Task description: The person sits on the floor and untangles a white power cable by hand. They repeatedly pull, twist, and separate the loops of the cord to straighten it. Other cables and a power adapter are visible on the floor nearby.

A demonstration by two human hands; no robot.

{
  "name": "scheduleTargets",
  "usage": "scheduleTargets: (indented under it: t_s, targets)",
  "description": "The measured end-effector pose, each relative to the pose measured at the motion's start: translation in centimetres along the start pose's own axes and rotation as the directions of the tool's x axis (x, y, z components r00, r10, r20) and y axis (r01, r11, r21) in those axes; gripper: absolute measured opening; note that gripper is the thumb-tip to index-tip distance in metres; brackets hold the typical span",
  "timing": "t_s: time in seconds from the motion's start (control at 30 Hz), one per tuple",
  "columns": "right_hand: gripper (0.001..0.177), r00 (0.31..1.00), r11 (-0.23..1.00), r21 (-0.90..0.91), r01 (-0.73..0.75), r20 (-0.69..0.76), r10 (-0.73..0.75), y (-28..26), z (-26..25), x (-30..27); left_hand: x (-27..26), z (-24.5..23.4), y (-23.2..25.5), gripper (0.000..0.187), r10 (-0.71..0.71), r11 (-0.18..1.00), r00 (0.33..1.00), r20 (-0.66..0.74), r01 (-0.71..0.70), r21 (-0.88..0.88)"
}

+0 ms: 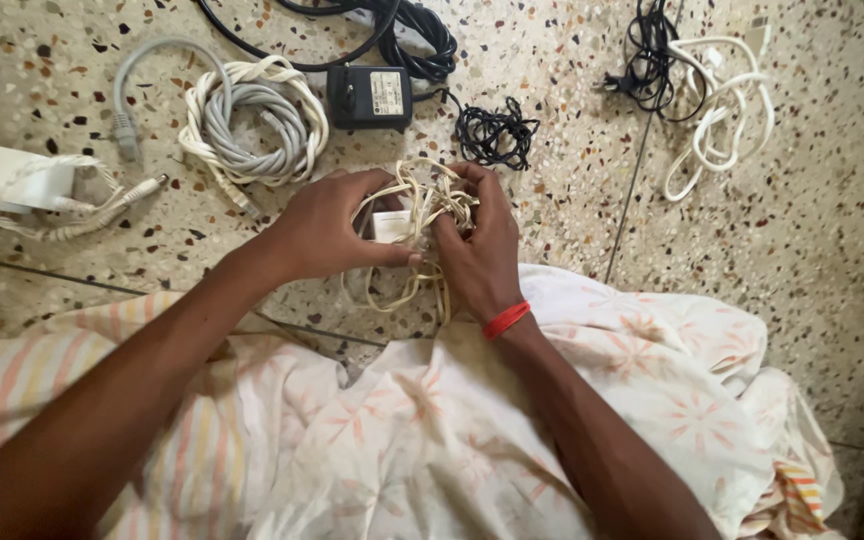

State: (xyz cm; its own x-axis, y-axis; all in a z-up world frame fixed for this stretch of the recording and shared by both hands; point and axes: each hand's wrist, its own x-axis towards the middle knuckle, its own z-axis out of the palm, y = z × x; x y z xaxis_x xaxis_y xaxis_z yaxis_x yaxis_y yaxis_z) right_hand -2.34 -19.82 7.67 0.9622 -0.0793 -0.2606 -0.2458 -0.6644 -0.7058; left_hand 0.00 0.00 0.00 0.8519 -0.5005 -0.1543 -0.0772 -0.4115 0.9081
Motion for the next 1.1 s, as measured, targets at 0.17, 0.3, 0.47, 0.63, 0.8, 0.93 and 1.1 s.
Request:
scheduleTargets:
  t_s: [0.17,0.3,0.47,0.63,0.8,0.93,1.1]
  targets:
    - [0.043,0.985,0.983,-0.085,0.165,-0.029,-0.168,0.8,0.4,-0.3,-0.5,-0.2,0.8,0.083,0.039,0.998,0.995,-0.092,-0.044,-0.048]
    - [0.041,0.992,0.991,-0.040,0.129,0.003,-0.129,0.6,0.4,-0.4,-1.0,0.7,1.2,0.070,0.167,0.984,0.948,-0.273,-0.179,-0.020]
    - [0.034,0.972,0.972,-0.040,0.231,-0.029,-0.232,1.5,0.8,-0.4,-1.4,1.5,1.2,0.052,0.245,0.967,0.891,-0.383,-0.255,0.027]
    - [0.034,0.965,0.964,-0.079,0.252,-0.051,-0.257,2.3,1.6,-0.4,-2.2,1.4,2.1,0.051,0.192,0.967,0.884,-0.427,-0.246,-0.074]
    - [0.034,0.956,0.954,-0.113,0.276,-0.075,-0.285,3.4,2.1,-0.3,-2.7,1.8,2.7,0.051,0.150,0.976,0.857,-0.493,-0.208,-0.066]
    - [0.034,0.939,0.947,-0.090,0.309,-0.127,-0.318,3.5,2.0,-0.4,-3.0,2.7,3.1,0.045,0.138,0.981,0.828,-0.543,-0.190,-0.039]
    - [0.035,0.935,0.952,-0.068,0.299,-0.177,-0.307,4.1,2.4,-1.0,-5.1,5.3,2.8,0.056,0.151,0.981,0.784,-0.602,-0.195,-0.009]
